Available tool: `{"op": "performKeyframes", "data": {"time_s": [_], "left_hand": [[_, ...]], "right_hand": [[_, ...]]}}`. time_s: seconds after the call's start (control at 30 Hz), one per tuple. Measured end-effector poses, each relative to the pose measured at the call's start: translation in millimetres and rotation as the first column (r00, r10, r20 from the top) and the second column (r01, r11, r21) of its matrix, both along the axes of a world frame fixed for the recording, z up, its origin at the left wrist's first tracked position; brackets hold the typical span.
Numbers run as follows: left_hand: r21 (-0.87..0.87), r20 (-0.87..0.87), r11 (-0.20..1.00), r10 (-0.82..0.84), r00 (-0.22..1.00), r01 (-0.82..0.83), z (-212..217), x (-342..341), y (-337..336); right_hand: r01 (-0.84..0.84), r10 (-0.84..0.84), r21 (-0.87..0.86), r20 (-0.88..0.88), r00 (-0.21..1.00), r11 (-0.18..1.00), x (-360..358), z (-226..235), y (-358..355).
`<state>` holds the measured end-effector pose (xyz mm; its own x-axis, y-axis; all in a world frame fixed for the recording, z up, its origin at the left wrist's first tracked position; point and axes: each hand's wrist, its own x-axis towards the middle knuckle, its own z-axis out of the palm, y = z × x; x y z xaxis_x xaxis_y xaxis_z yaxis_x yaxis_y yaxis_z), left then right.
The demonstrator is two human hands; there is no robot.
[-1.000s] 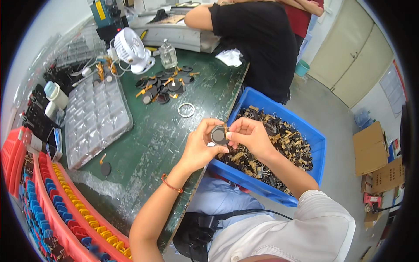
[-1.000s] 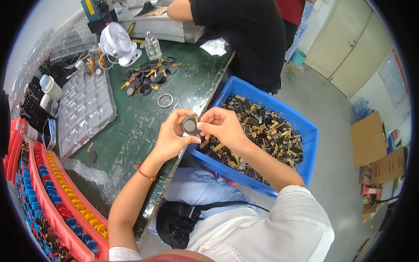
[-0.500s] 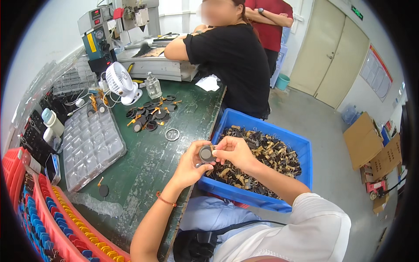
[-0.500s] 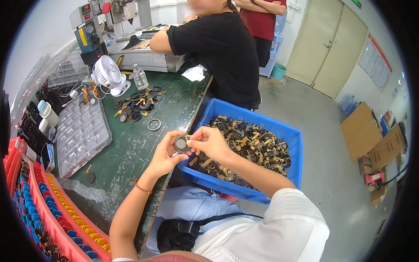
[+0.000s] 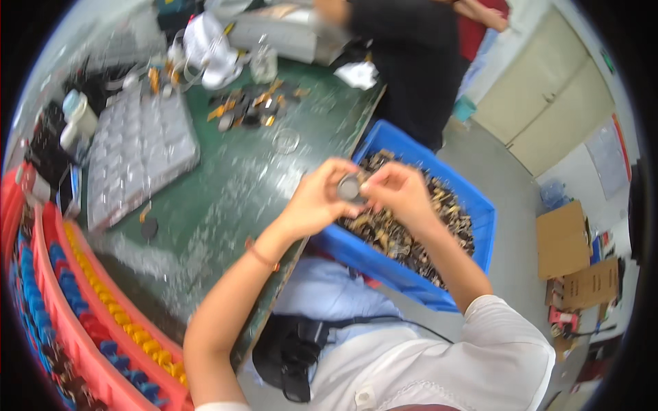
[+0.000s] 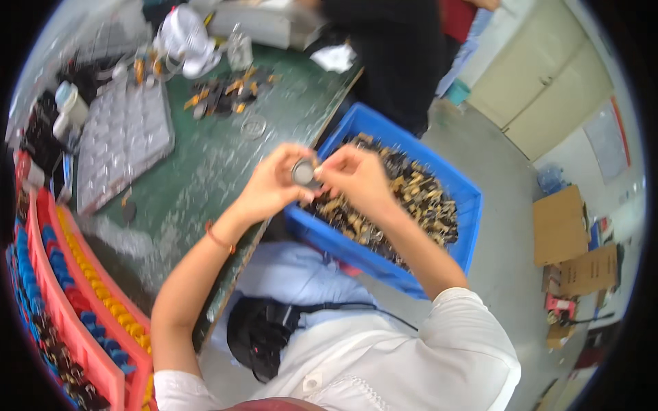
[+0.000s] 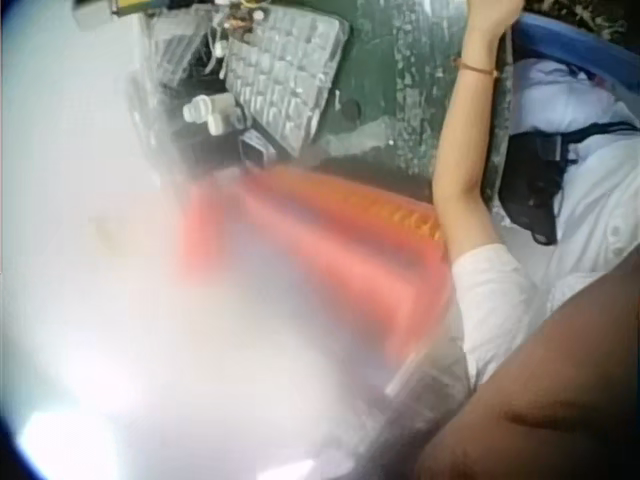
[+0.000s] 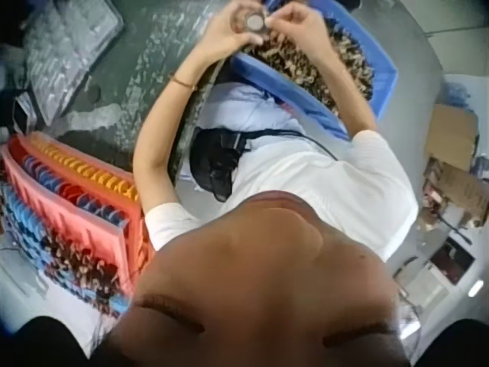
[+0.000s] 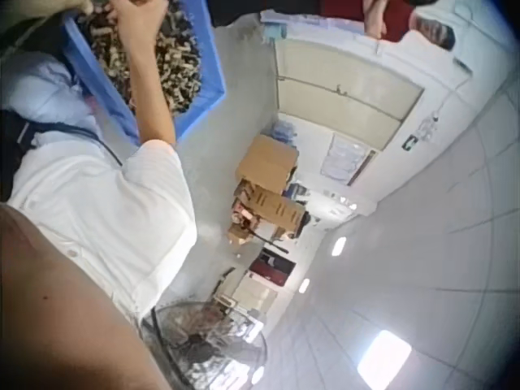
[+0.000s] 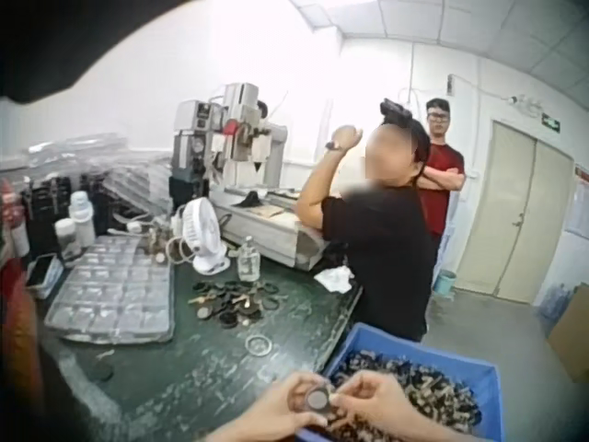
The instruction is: Manually assembling small circular electronic components and placing them into organized trays.
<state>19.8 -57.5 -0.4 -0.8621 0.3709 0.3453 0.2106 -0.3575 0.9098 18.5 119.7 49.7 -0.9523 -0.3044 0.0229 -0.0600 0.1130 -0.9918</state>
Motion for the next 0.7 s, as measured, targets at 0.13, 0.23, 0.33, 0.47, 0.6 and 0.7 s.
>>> {"op": "performKeyframes", "data": {"time_s": [0.13, 0.23, 0.33, 0.47, 0.6, 0.7], "left_hand": [[-0.141, 0.061, 0.99, -0.004, 0.998, 0.013, 15.8, -0.4, -1.4], [-0.137, 0.097, 0.99, -0.02, 0.995, 0.033, 11.2, -0.5, -4.7], [-0.143, 0.129, 0.989, -0.009, 0.992, 0.027, 11.1, 1.0, -5.9], [-0.133, 0.124, 0.991, 0.002, 0.992, 0.014, 8.2, 2.0, -4.6], [-0.121, 0.164, 0.992, -0.017, 0.986, 0.037, 9.2, 1.2, -4.6], [-0.073, 0.202, 0.996, -0.041, 0.979, 0.057, 8.1, -0.7, -4.2]], "right_hand": [[0.005, -0.006, 0.079, 0.014, 1.0, 0.997, -2.2, 9.8, 5.1], [-0.019, 0.015, 0.074, 0.046, 0.999, 0.997, -4.3, 3.2, 3.4], [-0.028, 0.024, 0.075, 0.053, 0.998, 0.997, -4.2, 3.8, 2.0], [-0.024, 0.018, 0.09, 0.06, 0.998, 0.996, -4.1, 3.2, 1.8], [-0.021, 0.014, 0.108, 0.067, 0.998, 0.994, -6.5, 5.7, 2.0], [-0.032, 0.025, 0.118, 0.058, 0.998, 0.992, -8.3, 6.5, 2.1]]}}
